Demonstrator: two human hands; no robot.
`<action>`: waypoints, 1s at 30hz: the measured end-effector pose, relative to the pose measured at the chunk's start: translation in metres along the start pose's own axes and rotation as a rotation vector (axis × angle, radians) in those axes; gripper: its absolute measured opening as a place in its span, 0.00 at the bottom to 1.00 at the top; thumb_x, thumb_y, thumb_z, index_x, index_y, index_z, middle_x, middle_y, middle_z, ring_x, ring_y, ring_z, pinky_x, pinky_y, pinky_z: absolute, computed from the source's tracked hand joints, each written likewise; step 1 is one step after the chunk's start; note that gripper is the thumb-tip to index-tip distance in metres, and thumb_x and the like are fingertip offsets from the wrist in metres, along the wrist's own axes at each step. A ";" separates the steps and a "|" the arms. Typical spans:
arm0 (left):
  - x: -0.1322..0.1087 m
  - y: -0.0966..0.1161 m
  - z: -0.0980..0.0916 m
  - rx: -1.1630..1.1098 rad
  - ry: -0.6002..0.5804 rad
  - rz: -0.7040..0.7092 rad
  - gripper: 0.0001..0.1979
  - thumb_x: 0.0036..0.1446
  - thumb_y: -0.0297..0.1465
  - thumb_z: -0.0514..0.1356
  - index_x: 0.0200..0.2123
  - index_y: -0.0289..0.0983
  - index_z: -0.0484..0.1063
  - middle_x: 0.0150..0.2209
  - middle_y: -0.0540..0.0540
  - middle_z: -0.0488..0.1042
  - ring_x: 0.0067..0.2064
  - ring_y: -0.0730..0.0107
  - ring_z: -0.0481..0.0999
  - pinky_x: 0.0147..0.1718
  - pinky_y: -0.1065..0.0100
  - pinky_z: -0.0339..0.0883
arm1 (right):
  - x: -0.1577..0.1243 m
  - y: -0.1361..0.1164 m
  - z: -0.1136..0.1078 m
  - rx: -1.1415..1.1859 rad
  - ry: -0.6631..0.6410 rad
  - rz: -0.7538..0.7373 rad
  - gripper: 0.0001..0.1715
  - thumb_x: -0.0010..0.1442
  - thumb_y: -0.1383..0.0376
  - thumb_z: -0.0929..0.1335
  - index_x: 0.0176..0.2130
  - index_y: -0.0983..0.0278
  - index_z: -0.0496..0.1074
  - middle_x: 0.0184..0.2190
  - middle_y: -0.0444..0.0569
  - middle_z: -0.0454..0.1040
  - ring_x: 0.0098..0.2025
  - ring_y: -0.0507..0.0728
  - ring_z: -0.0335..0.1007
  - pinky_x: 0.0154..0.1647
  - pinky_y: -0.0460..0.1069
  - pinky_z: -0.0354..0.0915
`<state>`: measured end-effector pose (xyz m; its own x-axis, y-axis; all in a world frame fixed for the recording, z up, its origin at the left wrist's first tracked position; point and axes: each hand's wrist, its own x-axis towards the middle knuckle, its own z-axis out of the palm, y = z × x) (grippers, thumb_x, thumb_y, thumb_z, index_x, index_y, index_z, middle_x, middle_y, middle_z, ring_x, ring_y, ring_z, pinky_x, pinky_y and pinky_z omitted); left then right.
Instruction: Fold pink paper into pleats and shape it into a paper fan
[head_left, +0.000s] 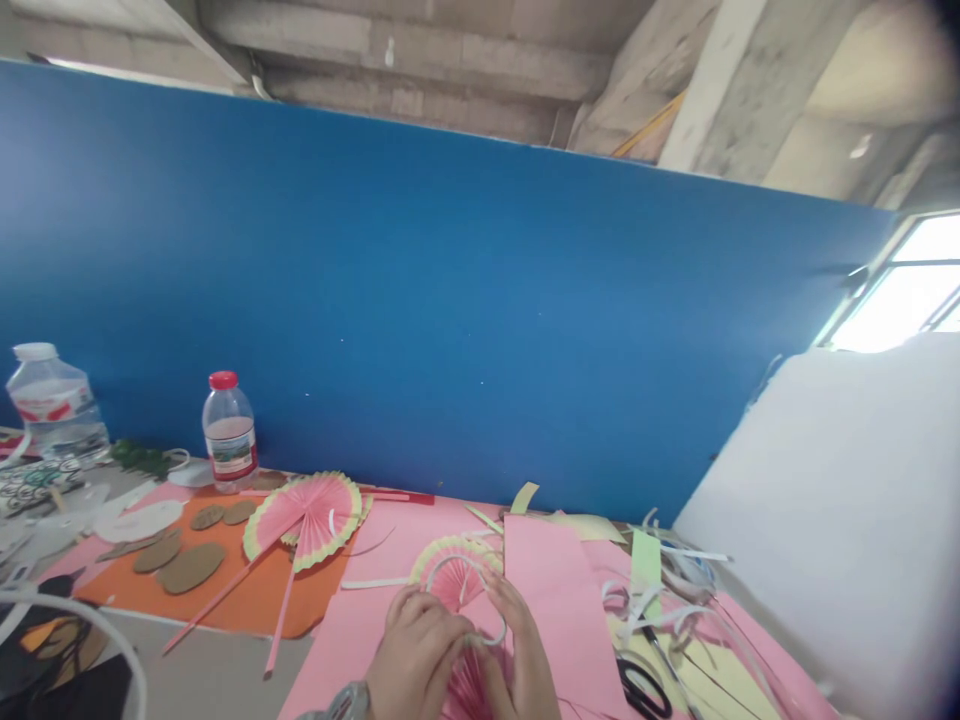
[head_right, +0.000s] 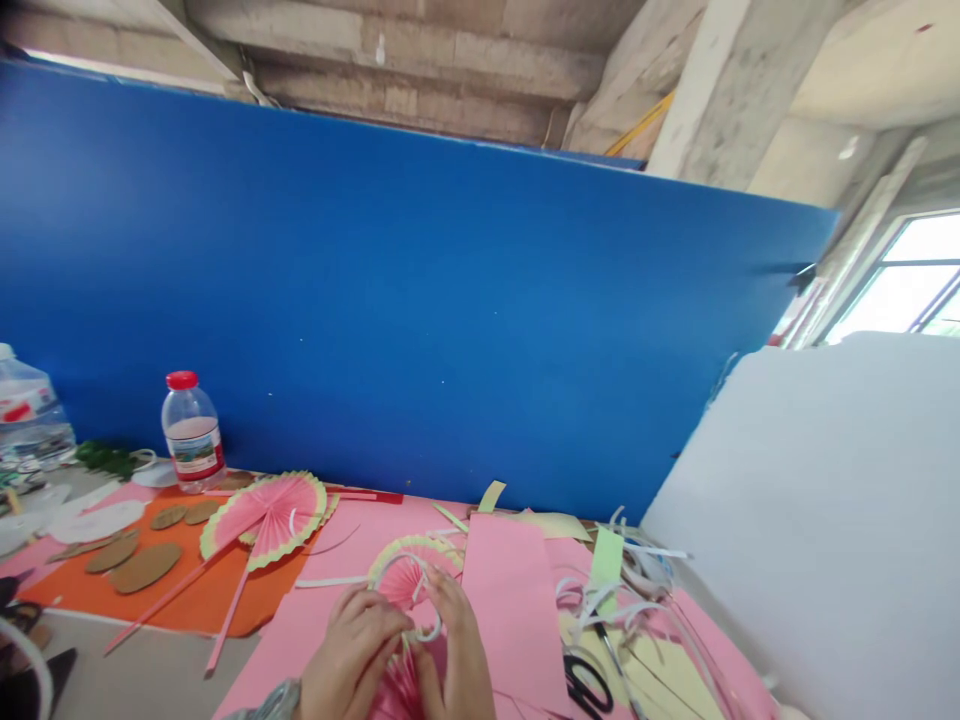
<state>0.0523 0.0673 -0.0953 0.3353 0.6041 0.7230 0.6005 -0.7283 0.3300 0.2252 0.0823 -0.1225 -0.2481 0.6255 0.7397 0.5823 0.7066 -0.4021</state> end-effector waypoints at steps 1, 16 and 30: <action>0.001 0.000 0.000 0.000 -0.008 -0.009 0.11 0.58 0.24 0.51 0.39 0.41 0.69 0.30 0.49 0.77 0.35 0.65 0.73 0.43 0.59 0.64 | 0.000 0.000 0.000 0.002 0.004 -0.007 0.29 0.60 0.66 0.62 0.60 0.59 0.55 0.57 0.55 0.66 0.58 0.62 0.64 0.53 0.58 0.68; 0.003 0.012 0.004 -0.042 0.031 -0.173 0.14 0.63 0.25 0.44 0.38 0.36 0.69 0.34 0.44 0.75 0.38 0.66 0.73 0.45 0.58 0.67 | 0.002 -0.005 0.007 0.188 0.037 0.242 0.21 0.66 0.63 0.56 0.57 0.57 0.60 0.57 0.50 0.66 0.59 0.58 0.62 0.58 0.58 0.63; -0.005 -0.002 0.005 -0.140 0.077 -0.195 0.13 0.63 0.31 0.47 0.33 0.40 0.70 0.28 0.46 0.75 0.33 0.65 0.75 0.36 0.62 0.73 | 0.007 -0.006 0.009 -0.016 0.032 0.040 0.34 0.62 0.63 0.61 0.64 0.64 0.49 0.59 0.59 0.63 0.60 0.63 0.61 0.52 0.59 0.68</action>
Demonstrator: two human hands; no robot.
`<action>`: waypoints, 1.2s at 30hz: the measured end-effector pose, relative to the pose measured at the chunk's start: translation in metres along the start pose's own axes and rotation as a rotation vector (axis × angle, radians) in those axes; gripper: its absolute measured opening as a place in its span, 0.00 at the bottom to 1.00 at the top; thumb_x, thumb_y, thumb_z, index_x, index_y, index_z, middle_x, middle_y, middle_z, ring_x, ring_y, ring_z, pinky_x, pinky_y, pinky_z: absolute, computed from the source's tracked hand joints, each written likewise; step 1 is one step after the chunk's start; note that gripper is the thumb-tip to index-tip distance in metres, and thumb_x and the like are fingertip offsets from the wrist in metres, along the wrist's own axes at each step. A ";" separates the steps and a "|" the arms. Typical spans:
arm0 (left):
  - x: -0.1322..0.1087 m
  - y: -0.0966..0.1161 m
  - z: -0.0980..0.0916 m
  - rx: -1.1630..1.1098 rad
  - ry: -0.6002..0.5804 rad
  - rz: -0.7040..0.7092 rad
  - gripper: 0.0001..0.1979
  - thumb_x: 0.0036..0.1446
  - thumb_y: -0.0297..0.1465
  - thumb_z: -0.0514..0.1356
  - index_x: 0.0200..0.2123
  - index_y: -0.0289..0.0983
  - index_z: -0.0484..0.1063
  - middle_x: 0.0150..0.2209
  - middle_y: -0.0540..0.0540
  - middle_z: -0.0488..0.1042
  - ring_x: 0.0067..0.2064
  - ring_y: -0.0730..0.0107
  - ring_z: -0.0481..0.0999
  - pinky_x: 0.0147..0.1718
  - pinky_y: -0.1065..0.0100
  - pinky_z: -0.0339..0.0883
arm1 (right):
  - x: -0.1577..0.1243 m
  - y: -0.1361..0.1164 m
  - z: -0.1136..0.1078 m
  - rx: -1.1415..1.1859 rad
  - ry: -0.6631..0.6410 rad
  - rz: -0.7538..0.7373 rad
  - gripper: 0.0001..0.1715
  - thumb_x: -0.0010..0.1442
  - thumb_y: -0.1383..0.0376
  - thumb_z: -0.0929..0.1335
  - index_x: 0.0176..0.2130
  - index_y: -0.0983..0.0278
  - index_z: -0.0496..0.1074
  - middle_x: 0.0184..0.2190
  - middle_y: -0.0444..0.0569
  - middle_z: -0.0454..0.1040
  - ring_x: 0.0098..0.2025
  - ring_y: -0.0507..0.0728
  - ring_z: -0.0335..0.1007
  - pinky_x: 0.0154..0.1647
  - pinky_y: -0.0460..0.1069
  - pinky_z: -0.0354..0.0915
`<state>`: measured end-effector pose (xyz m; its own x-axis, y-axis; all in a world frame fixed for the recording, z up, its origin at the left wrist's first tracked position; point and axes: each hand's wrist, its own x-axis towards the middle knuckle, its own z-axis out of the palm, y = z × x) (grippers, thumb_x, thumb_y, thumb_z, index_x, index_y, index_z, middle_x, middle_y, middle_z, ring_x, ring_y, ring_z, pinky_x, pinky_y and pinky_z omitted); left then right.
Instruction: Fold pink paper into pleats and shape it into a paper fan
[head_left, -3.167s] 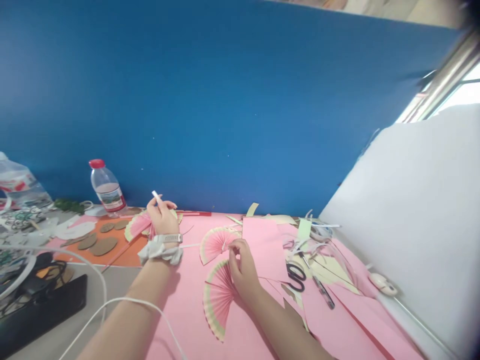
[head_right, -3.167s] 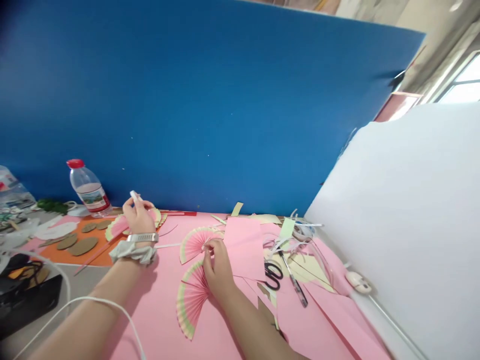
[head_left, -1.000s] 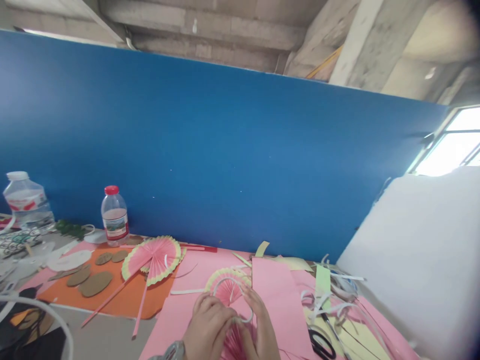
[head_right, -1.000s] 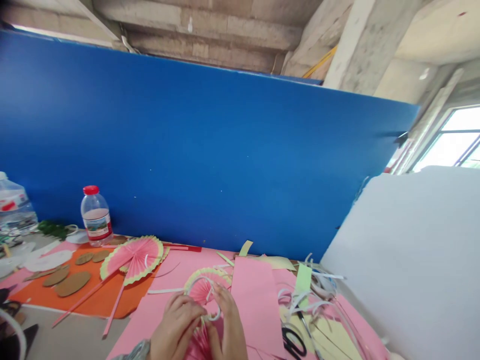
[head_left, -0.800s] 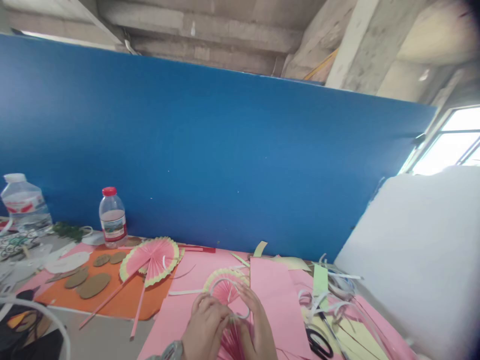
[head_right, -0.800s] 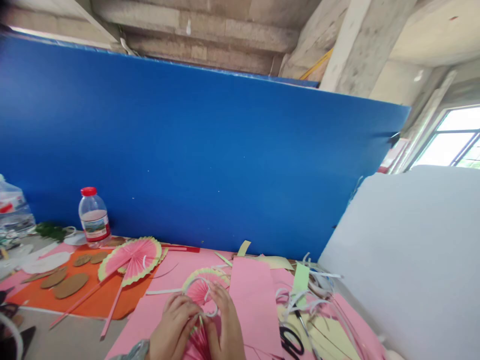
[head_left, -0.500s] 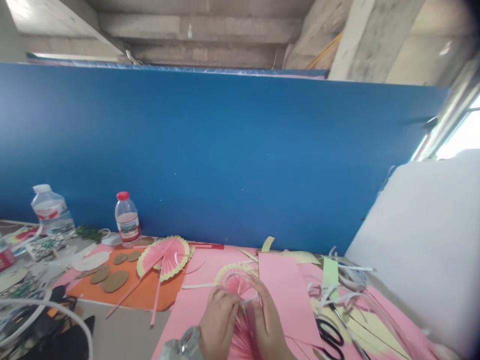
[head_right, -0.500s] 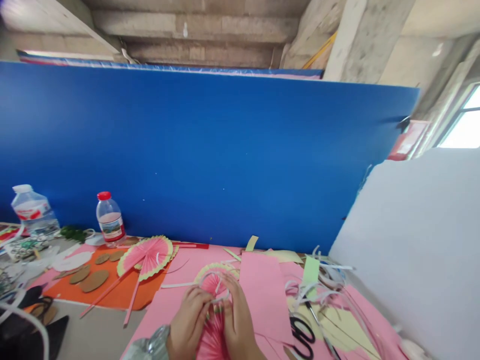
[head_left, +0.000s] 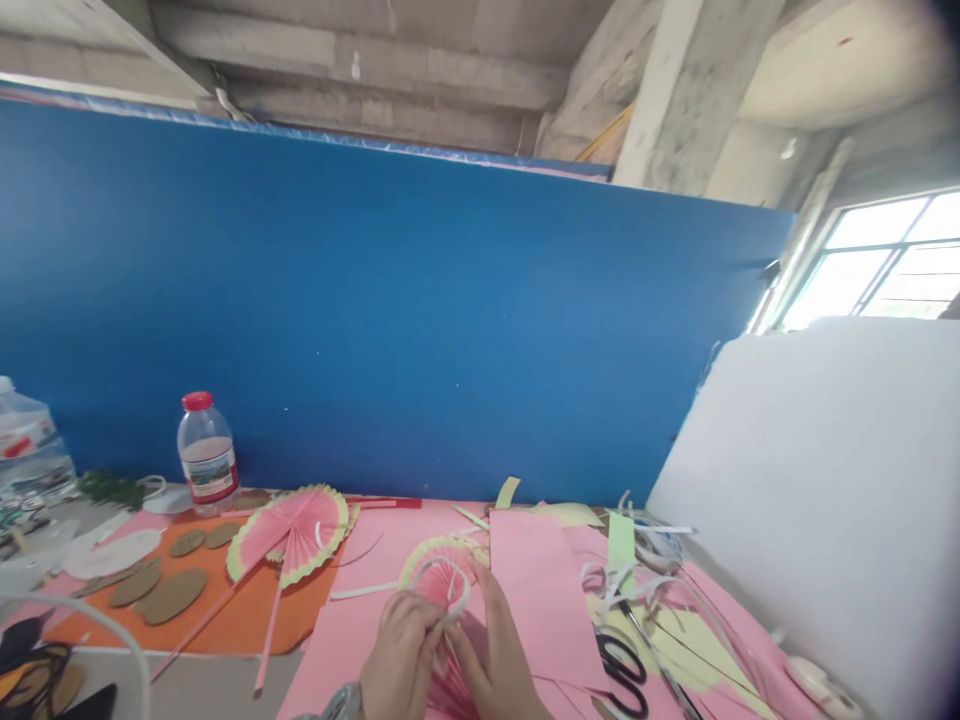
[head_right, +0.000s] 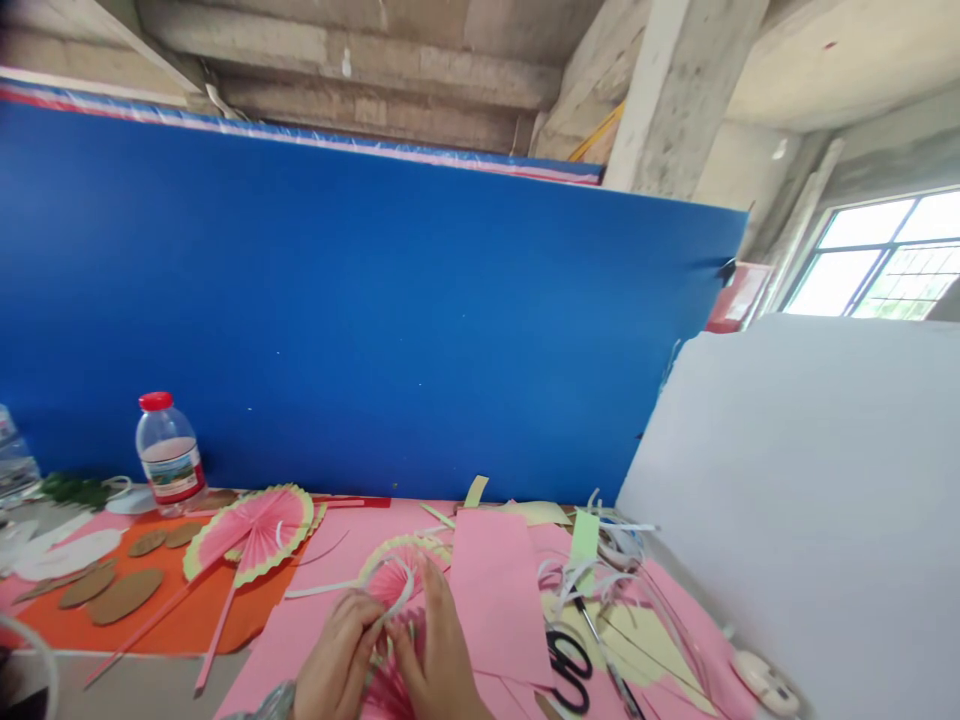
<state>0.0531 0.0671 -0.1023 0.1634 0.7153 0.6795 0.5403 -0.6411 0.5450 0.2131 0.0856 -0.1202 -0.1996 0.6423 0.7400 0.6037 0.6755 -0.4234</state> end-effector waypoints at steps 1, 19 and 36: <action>-0.001 -0.004 0.000 0.000 0.011 0.004 0.12 0.63 0.30 0.47 0.33 0.39 0.70 0.28 0.46 0.75 0.33 0.65 0.75 0.36 0.63 0.73 | 0.000 0.001 0.002 -0.047 0.047 -0.054 0.35 0.61 0.63 0.61 0.64 0.65 0.48 0.59 0.60 0.63 0.61 0.64 0.60 0.52 0.59 0.68; -0.009 0.003 -0.004 -0.185 -0.017 -0.070 0.12 0.60 0.22 0.51 0.45 0.41 0.66 0.38 0.47 0.72 0.41 0.71 0.73 0.42 0.71 0.71 | 0.003 -0.019 -0.018 -0.091 -0.168 -0.254 0.35 0.55 0.76 0.59 0.62 0.69 0.54 0.60 0.55 0.61 0.65 0.59 0.49 0.62 0.58 0.57; 0.001 0.019 -0.014 -0.247 -0.208 -0.243 0.09 0.65 0.28 0.45 0.41 0.36 0.64 0.37 0.45 0.70 0.40 0.69 0.70 0.42 0.67 0.66 | 0.015 -0.030 -0.022 0.200 -0.209 -0.167 0.33 0.57 0.75 0.60 0.61 0.63 0.51 0.57 0.54 0.65 0.61 0.56 0.59 0.60 0.57 0.61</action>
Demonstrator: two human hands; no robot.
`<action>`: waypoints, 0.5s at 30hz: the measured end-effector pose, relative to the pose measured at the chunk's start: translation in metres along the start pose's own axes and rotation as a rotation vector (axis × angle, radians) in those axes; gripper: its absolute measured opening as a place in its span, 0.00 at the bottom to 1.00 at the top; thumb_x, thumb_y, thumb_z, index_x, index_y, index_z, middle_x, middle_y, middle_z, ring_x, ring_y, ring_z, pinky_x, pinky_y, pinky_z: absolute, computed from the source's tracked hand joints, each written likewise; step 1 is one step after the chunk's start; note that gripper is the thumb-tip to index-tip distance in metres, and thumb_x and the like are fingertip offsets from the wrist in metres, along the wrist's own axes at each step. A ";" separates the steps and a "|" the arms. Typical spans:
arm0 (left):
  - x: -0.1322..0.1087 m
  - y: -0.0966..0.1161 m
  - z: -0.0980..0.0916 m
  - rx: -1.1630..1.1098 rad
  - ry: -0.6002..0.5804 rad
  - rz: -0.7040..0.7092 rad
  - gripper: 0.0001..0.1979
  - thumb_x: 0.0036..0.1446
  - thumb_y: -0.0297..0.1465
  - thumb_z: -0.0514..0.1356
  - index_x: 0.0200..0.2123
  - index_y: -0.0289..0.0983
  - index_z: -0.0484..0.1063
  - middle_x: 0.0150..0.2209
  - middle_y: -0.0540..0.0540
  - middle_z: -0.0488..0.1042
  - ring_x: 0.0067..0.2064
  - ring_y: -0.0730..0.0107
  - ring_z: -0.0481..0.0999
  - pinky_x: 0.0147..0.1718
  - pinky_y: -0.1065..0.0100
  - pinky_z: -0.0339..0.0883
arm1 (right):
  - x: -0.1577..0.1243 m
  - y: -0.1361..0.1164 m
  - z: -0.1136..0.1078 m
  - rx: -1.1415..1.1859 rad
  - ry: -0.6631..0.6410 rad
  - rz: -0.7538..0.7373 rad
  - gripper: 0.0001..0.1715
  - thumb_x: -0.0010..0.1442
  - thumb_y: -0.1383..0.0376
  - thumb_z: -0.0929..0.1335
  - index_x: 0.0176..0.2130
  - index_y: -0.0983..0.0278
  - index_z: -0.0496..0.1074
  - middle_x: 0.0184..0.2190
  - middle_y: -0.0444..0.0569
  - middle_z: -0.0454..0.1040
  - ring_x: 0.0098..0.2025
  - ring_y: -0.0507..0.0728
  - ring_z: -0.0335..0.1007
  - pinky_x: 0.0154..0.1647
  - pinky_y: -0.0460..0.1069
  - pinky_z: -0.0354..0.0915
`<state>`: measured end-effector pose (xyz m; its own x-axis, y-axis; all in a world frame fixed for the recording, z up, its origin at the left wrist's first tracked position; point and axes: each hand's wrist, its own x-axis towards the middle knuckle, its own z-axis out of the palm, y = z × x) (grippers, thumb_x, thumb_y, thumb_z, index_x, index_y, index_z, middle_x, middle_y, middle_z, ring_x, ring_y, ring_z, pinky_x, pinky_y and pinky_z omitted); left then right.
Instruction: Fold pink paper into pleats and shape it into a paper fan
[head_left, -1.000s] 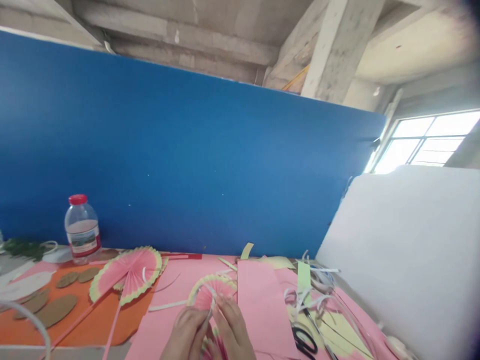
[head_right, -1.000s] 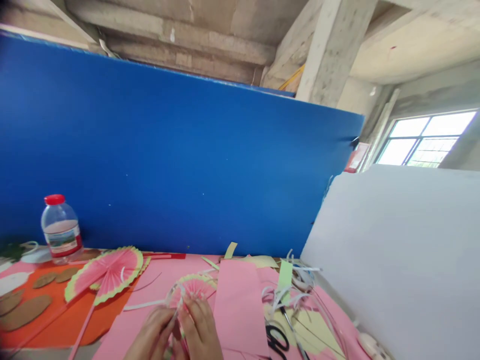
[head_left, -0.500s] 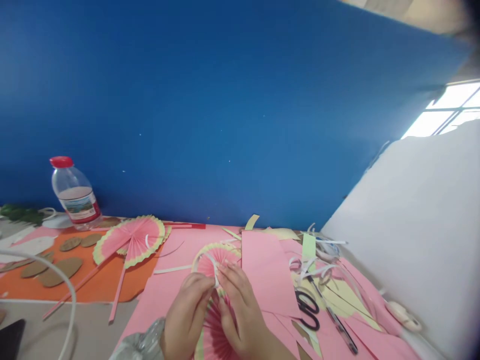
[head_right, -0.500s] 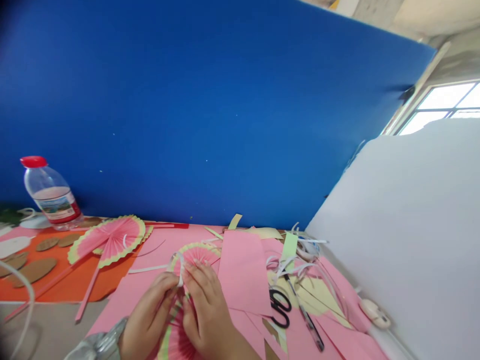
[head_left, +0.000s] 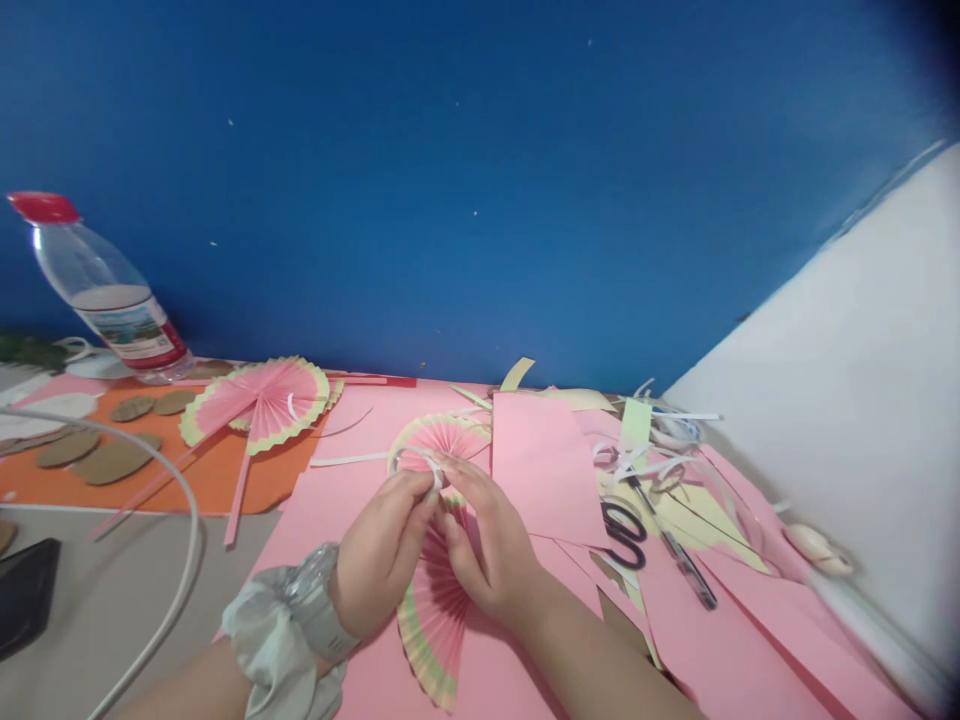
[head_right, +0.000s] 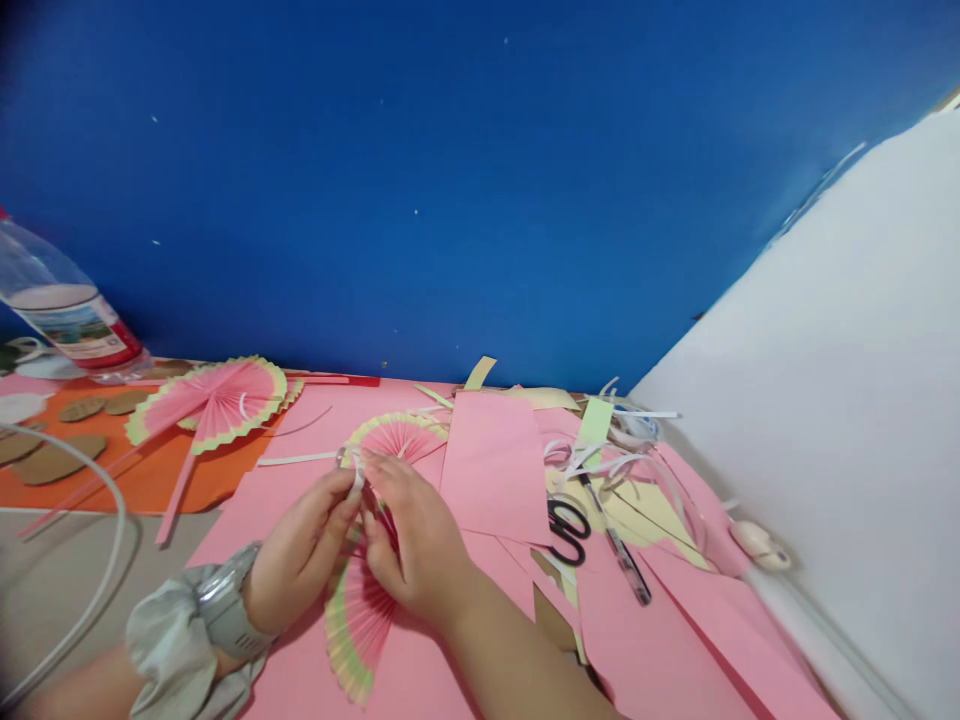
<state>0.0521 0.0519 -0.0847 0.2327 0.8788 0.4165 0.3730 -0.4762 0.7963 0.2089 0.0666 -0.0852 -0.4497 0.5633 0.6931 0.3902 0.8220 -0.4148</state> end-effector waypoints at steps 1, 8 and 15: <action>0.000 0.000 0.000 0.000 0.003 -0.006 0.09 0.65 0.28 0.45 0.42 0.36 0.64 0.38 0.44 0.70 0.40 0.69 0.70 0.42 0.67 0.66 | 0.000 -0.001 0.000 -0.005 0.003 0.004 0.33 0.58 0.75 0.60 0.61 0.62 0.51 0.57 0.54 0.66 0.60 0.56 0.59 0.60 0.57 0.62; 0.002 -0.003 -0.001 0.011 0.029 -0.007 0.10 0.65 0.28 0.45 0.41 0.37 0.65 0.36 0.46 0.70 0.40 0.70 0.70 0.42 0.68 0.65 | 0.000 0.000 0.000 -0.071 -0.031 -0.010 0.31 0.60 0.74 0.58 0.61 0.62 0.51 0.56 0.55 0.66 0.60 0.58 0.60 0.58 0.59 0.64; 0.000 -0.004 -0.001 0.036 0.051 -0.021 0.11 0.65 0.29 0.46 0.43 0.37 0.66 0.36 0.46 0.72 0.40 0.69 0.71 0.43 0.66 0.66 | 0.000 0.002 0.001 -0.078 -0.031 -0.062 0.34 0.58 0.75 0.59 0.62 0.62 0.51 0.59 0.55 0.63 0.62 0.57 0.57 0.59 0.58 0.62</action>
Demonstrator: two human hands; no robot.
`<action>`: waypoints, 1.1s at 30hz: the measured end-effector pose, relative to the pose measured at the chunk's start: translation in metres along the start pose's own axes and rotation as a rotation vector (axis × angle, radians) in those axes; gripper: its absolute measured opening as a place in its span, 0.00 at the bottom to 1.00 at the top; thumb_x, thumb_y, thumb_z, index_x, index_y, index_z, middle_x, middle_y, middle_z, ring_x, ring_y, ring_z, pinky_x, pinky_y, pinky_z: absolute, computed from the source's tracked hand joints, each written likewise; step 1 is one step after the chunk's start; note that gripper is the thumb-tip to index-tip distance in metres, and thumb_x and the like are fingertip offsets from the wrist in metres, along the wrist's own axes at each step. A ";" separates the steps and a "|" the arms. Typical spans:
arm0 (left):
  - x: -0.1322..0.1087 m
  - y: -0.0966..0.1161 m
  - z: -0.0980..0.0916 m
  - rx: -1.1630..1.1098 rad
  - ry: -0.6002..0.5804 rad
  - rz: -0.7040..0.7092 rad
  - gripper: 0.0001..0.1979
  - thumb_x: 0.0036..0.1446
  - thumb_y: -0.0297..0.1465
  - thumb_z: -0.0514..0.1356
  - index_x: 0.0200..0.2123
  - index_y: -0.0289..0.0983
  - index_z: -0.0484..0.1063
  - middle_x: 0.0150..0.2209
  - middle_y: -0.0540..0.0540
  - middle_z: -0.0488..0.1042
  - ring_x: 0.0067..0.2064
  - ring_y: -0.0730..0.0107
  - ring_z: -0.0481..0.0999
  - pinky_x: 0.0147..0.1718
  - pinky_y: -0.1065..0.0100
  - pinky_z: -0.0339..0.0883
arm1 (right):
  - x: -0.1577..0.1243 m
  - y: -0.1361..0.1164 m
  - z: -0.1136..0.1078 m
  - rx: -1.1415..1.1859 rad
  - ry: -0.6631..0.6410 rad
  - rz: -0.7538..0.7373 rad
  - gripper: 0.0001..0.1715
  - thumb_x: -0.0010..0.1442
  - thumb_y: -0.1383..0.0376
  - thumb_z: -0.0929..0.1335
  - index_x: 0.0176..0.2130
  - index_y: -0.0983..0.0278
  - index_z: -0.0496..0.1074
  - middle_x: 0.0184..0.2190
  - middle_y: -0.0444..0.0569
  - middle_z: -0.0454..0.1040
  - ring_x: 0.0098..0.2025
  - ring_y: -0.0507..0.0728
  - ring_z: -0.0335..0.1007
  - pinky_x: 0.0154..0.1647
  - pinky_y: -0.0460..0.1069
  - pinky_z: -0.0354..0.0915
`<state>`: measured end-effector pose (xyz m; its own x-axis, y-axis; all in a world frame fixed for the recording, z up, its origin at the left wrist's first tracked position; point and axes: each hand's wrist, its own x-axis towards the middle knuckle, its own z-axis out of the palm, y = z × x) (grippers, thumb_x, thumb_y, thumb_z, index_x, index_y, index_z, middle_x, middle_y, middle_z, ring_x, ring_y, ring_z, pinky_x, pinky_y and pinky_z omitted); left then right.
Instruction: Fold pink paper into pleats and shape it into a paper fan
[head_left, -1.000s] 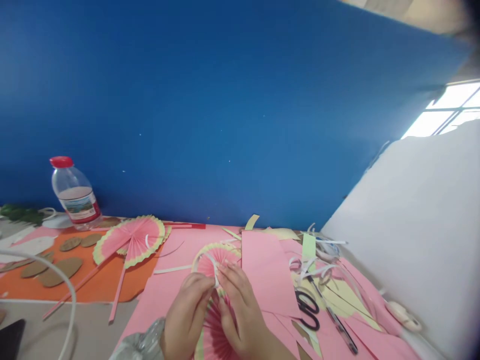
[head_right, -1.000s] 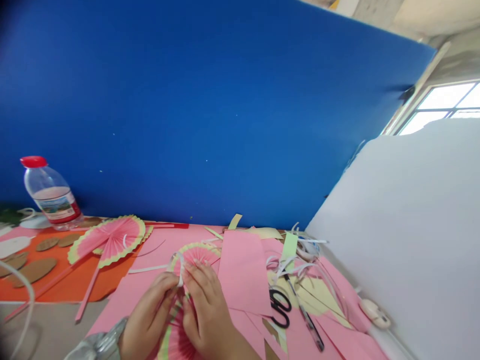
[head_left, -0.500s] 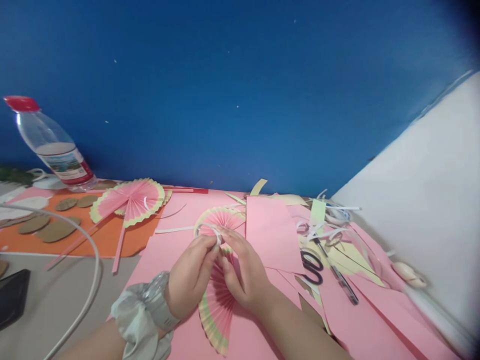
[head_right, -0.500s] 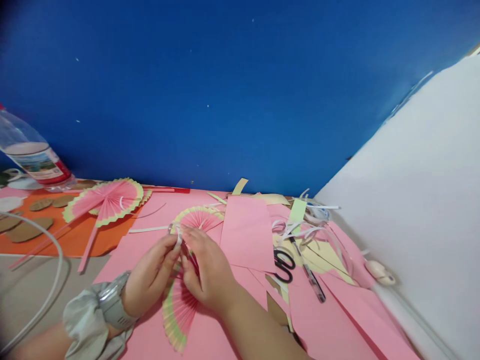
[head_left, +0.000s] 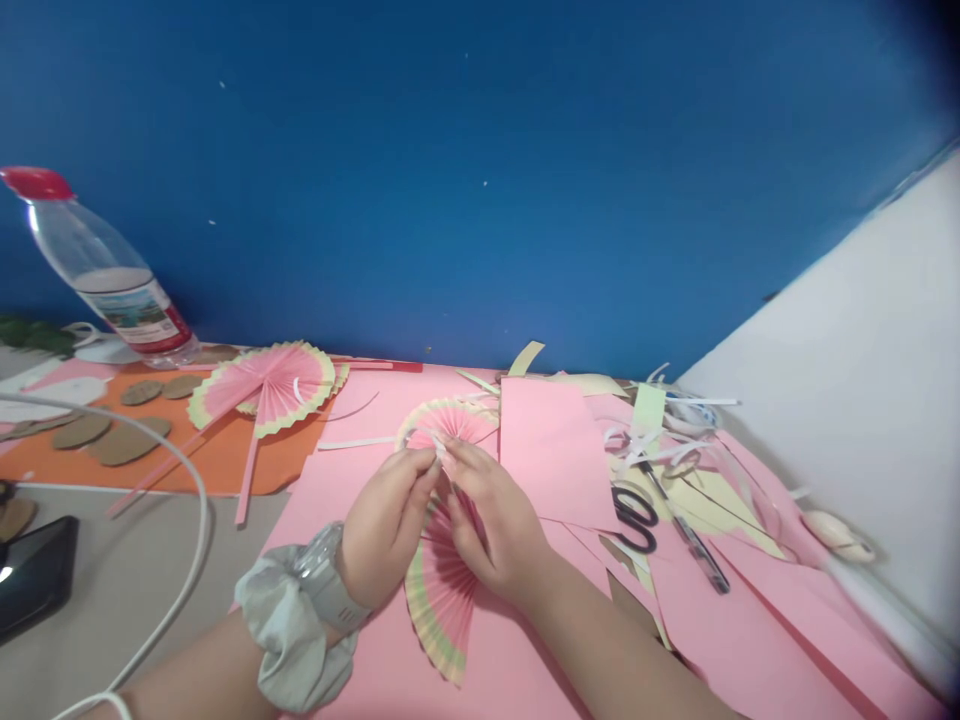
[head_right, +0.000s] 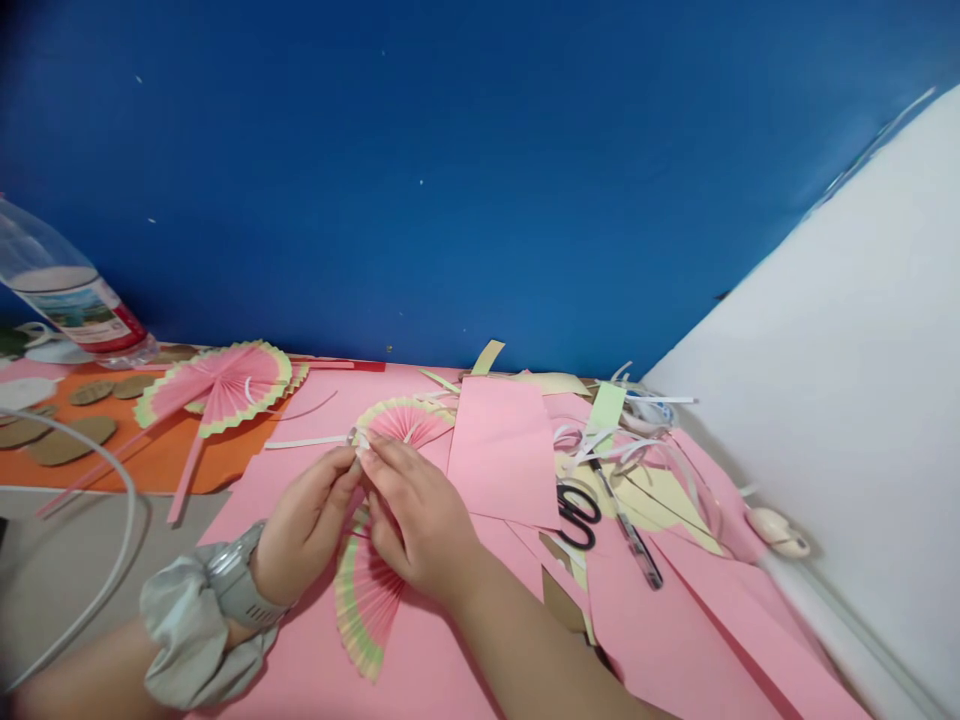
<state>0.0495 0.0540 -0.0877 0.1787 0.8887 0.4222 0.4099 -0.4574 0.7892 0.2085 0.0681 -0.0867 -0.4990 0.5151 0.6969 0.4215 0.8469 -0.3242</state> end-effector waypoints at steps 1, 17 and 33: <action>0.000 0.000 0.000 -0.003 0.002 0.000 0.11 0.65 0.29 0.46 0.43 0.37 0.66 0.37 0.46 0.72 0.40 0.68 0.71 0.43 0.66 0.66 | 0.000 -0.001 0.000 0.008 0.006 -0.005 0.34 0.58 0.75 0.59 0.62 0.62 0.51 0.59 0.54 0.63 0.62 0.57 0.57 0.59 0.58 0.62; -0.001 0.001 0.000 -0.070 0.025 0.006 0.08 0.65 0.28 0.47 0.43 0.38 0.64 0.36 0.48 0.71 0.37 0.72 0.72 0.38 0.70 0.66 | 0.001 -0.007 -0.001 0.089 0.018 0.062 0.33 0.57 0.74 0.60 0.60 0.62 0.50 0.59 0.56 0.64 0.61 0.58 0.59 0.57 0.58 0.64; 0.001 0.002 -0.001 -0.047 0.018 0.021 0.08 0.65 0.29 0.47 0.42 0.38 0.64 0.34 0.49 0.69 0.40 0.70 0.71 0.40 0.68 0.65 | -0.001 -0.006 0.000 0.136 0.046 0.037 0.33 0.54 0.75 0.61 0.58 0.65 0.52 0.59 0.58 0.62 0.62 0.57 0.57 0.58 0.58 0.62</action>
<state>0.0493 0.0540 -0.0851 0.1702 0.8782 0.4470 0.3636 -0.4776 0.7998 0.2063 0.0627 -0.0852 -0.4486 0.5423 0.7104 0.3306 0.8392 -0.4319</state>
